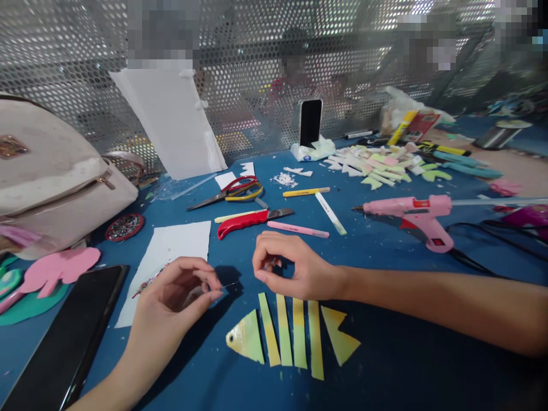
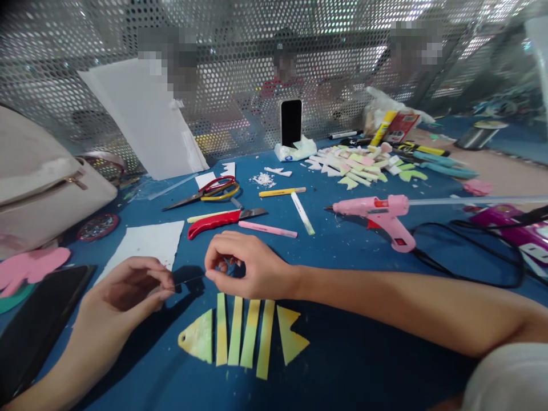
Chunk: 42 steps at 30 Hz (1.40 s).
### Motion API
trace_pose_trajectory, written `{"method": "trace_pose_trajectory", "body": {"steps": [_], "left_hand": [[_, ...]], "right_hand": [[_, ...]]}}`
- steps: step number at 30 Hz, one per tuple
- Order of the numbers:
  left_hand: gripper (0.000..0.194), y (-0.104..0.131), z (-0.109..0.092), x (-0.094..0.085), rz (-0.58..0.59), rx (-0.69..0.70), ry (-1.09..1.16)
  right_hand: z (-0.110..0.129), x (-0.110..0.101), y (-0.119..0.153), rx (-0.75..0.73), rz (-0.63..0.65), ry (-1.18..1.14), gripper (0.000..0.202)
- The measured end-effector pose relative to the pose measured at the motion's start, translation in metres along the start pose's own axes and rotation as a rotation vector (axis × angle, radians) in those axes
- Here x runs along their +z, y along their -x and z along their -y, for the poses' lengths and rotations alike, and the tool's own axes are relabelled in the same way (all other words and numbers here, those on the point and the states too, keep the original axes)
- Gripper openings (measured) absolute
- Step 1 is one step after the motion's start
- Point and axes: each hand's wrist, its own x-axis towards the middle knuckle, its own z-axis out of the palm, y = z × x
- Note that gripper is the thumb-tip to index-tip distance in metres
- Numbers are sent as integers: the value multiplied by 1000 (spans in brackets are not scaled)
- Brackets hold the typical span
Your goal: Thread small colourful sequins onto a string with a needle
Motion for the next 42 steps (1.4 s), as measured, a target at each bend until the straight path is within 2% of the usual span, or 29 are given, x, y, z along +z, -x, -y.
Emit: {"method": "trace_pose_trajectory", "body": {"steps": [9,24,31,34,39,42], "left_hand": [[16,5,-6,3,-53,65,-18],[10,7,6,7,121,184,-275],[7,12,1,13,120,231,-252],[6,16,1,12,164,287,-267],[17,21,3,6,371,534,-334],[19,21,7,2,419,587,-363]], "right_hand": [[-3,1,3,-30,47,68,10],[-7,4,6,-201,295,347,13],[-7,5,8,-322,282,380,16],[-5,3,6,-271,251,288,17],[-3,1,5,-80,182,74,13],[-3,0,4,-42,192,16,12]]}}
